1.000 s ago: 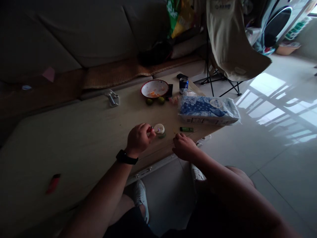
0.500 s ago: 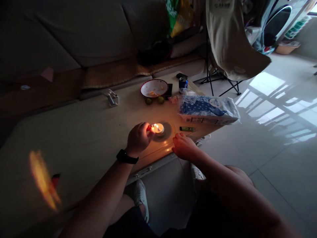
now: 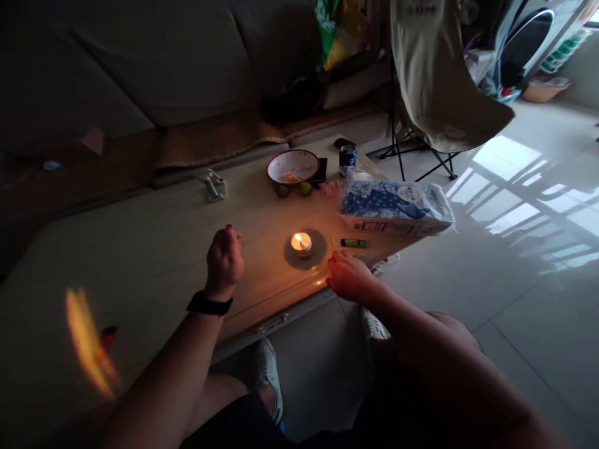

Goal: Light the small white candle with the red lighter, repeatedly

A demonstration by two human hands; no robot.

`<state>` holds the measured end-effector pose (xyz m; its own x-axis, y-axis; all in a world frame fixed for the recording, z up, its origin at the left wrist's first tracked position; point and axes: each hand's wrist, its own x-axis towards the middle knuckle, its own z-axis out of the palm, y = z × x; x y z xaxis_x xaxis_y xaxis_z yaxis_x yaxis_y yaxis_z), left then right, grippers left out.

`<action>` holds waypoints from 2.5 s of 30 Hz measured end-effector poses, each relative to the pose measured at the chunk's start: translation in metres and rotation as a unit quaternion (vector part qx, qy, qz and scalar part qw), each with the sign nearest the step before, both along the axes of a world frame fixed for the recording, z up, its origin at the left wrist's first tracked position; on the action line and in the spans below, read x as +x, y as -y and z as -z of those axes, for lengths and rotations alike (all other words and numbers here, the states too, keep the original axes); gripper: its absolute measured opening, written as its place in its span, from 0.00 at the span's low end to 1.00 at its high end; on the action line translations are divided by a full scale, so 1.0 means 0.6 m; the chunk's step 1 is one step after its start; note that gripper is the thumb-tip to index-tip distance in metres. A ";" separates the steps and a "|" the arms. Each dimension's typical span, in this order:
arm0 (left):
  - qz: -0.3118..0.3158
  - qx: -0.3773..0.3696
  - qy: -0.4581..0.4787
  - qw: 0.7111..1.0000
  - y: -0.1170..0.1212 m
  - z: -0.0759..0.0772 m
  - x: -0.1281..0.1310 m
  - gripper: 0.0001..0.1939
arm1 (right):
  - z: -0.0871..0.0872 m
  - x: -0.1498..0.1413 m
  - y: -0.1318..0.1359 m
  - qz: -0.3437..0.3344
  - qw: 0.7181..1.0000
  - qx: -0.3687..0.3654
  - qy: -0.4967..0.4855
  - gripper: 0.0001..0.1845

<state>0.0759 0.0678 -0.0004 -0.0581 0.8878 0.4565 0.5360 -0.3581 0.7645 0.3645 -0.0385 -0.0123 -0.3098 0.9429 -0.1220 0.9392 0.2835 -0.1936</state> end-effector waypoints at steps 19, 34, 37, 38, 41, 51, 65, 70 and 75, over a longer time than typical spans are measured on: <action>-0.014 -0.085 -0.006 0.996 0.011 0.003 -0.035 0.24 | 0.004 0.002 -0.001 0.001 1.000 -0.003 -0.004 0.14; 0.030 -0.043 -0.049 0.997 0.015 0.001 -0.029 0.22 | -0.001 0.001 0.000 0.005 1.000 -0.007 -0.023 0.11; 0.048 -0.037 -0.077 0.995 0.021 -0.007 -0.021 0.20 | 0.000 0.000 0.000 0.010 1.000 -0.010 -0.019 0.11; 0.053 -0.035 -0.093 0.994 0.023 -0.009 -0.016 0.19 | 0.001 -0.001 -0.001 0.011 1.000 -0.013 -0.017 0.11; 0.067 -0.019 -0.160 0.985 0.029 -0.012 0.001 0.17 | 0.001 -0.002 -0.002 0.008 1.000 -0.014 -0.014 0.11; 0.129 0.061 -0.295 0.945 0.028 -0.016 0.078 0.11 | 0.002 0.002 0.001 0.004 1.000 0.000 -0.016 0.11; 0.158 0.048 -0.343 0.925 0.025 -0.017 0.111 0.07 | 0.002 0.000 0.000 0.001 1.000 -0.003 0.003 0.14; 0.126 0.030 -0.256 0.958 0.024 -0.018 0.107 0.08 | -0.002 -0.002 0.001 0.004 1.000 -0.009 -0.002 0.14; 0.021 -0.043 -0.011 0.999 0.010 -0.014 0.066 0.18 | 0.000 0.000 0.001 0.003 1.000 -0.002 -0.004 0.13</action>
